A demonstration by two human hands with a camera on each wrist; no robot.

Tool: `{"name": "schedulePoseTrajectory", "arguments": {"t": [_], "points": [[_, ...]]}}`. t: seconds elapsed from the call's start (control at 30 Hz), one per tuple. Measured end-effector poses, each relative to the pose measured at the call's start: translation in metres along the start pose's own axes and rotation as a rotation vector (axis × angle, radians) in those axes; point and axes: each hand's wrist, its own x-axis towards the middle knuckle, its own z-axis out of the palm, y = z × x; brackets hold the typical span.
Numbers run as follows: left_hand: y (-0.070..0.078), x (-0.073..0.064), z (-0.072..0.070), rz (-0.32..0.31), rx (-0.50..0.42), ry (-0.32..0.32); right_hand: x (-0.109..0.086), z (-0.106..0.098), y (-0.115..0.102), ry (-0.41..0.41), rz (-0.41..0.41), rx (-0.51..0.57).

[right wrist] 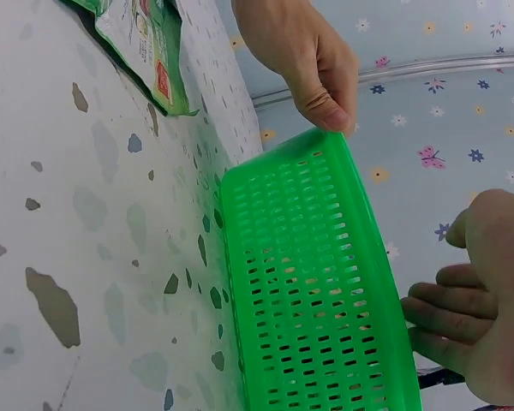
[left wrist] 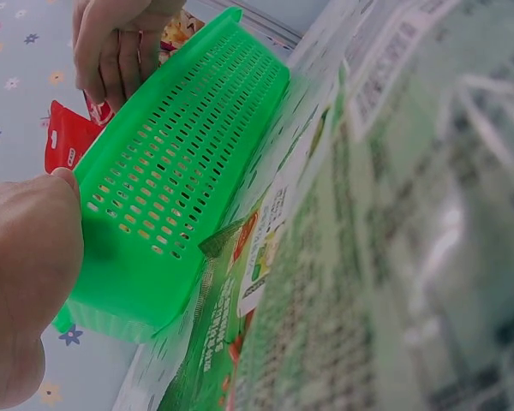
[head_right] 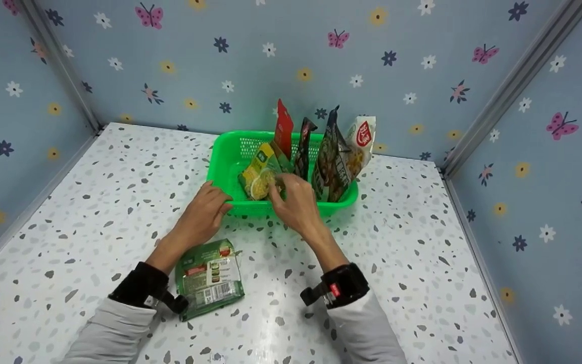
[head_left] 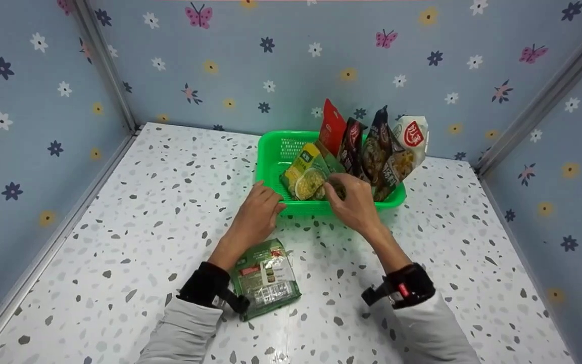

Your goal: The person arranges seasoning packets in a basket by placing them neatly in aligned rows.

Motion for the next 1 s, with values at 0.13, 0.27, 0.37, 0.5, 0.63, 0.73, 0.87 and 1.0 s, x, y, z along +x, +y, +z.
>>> {"name": "schedulePoseTrajectory", "arguments": {"t": [0.13, 0.27, 0.37, 0.5, 0.63, 0.73, 0.87, 1.0], "points": [[0.0, 0.0, -0.001, -0.006, -0.013, 0.008, -0.012, 0.0, 0.007, -0.018, -0.114, -0.023], [0.0, 0.001, -0.002, -0.012, -0.01, 0.002, -0.024, 0.004, 0.013, -0.025, -0.188, -0.06], [0.001, 0.0, -0.002, -0.009, 0.0, -0.007, -0.03, 0.007, 0.016, -0.046, -0.18, -0.072], [0.001, 0.001, -0.001, -0.002, 0.007, -0.003, -0.036, 0.009, 0.02, -0.072, -0.136, -0.092], [0.001, 0.001, -0.001, -0.006, 0.007, 0.004, -0.039, 0.011, 0.023, -0.075, -0.133, -0.128], [0.002, 0.001, -0.001, -0.007, 0.012, 0.001, -0.039, 0.013, 0.025, -0.061, -0.142, -0.147], [0.002, 0.001, -0.002, -0.005, 0.025, -0.004, -0.041, 0.015, 0.025, -0.044, -0.137, -0.15], [0.002, 0.0, -0.003, -0.001, 0.024, -0.007, -0.042, 0.017, 0.026, -0.041, -0.126, -0.158]]}}
